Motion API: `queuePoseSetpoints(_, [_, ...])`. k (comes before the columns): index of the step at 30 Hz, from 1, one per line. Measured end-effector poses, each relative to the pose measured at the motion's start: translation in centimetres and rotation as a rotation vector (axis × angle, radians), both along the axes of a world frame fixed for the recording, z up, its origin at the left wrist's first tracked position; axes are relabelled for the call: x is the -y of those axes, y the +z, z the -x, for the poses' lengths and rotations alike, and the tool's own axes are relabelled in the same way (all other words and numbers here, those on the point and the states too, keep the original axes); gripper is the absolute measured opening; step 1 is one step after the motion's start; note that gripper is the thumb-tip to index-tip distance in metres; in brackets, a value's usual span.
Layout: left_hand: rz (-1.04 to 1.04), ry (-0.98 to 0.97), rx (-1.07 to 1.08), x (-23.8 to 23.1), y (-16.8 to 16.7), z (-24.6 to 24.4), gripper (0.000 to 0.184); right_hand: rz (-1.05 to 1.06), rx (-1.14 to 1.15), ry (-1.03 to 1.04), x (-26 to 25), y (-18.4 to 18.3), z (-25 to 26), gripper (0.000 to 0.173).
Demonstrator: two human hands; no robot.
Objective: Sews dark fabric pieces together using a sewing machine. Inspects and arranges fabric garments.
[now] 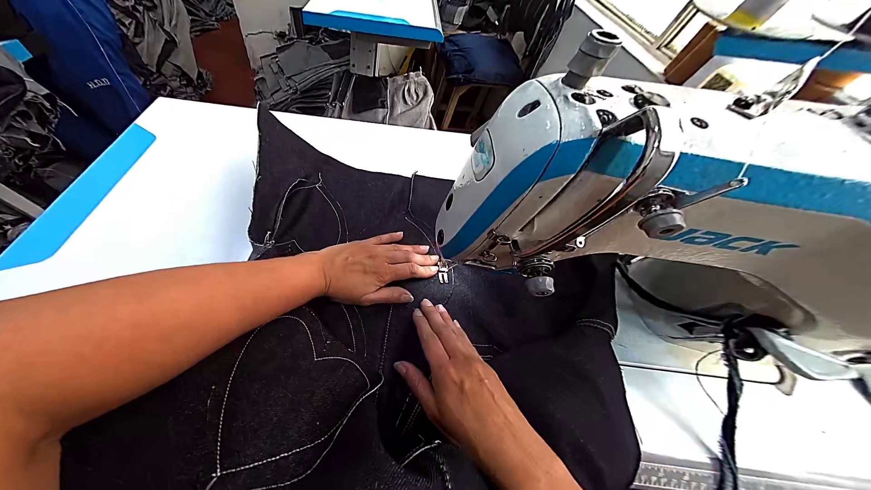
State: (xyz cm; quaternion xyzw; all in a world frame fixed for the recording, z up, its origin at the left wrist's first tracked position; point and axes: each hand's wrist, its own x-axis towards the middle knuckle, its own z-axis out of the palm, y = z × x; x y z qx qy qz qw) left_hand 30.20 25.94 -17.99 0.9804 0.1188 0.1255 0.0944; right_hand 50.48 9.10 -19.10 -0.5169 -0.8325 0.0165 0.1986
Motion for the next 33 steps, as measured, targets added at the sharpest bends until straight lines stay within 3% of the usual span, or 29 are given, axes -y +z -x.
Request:
queuePoseSetpoints(7, [0.010, 0.238, 0.012, 2.5, 0.0, -0.7, 0.056, 0.041, 0.020, 0.234, -2.8, 1.2, -4.3, 0.054])
queuePoseSetpoints(13, [0.034, 0.599, 0.010, 6.0, -0.2, -2.8, 0.057, 0.131, 0.048, 0.571, -8.5, 3.8, -9.9, 0.040])
queuePoseSetpoints(15, [0.043, 0.678, 0.005, 6.8, -0.2, -3.4, 0.057, 0.179, 0.119, 0.523, -8.5, 6.7, -11.4, 0.036])
queuePoseSetpoints(17, [0.065, 0.694, -0.014, 7.1, 0.1, -3.6, 0.055, 0.066, 0.182, 0.418, -6.3, 10.0, -12.1, 0.038])
queuePoseSetpoints(19, [0.054, 0.609, -0.024, 6.5, 0.4, -3.1, 0.050, 0.047, 0.208, 0.269, -1.2, 13.8, -11.1, 0.044])
queuePoseSetpoints(21, [-0.020, 0.401, -0.076, 4.6, 1.2, -1.5, 0.047, 0.175, 0.065, 0.157, 4.0, 16.2, -7.1, 0.037])
queuePoseSetpoints(24, [-0.175, -0.074, -0.123, -0.3, 2.3, 0.6, 0.045, 0.028, -0.137, 0.051, 5.2, 12.1, 0.7, 0.035])
queuePoseSetpoints(27, [-0.168, -0.312, -0.149, -3.0, 1.9, 0.5, 0.051, -0.077, -0.090, -0.066, 0.3, 5.8, 3.8, 0.048])
queuePoseSetpoints(30, [-0.068, -0.260, -0.072, -2.3, 0.7, 0.8, 0.051, 0.050, -0.039, -0.162, -2.1, 1.7, 2.9, 0.053])
queuePoseSetpoints(33, [-0.033, -0.089, -0.031, 0.2, 0.3, 1.0, 0.054, -0.080, -0.017, -0.145, -1.6, 0.1, 0.9, 0.049])
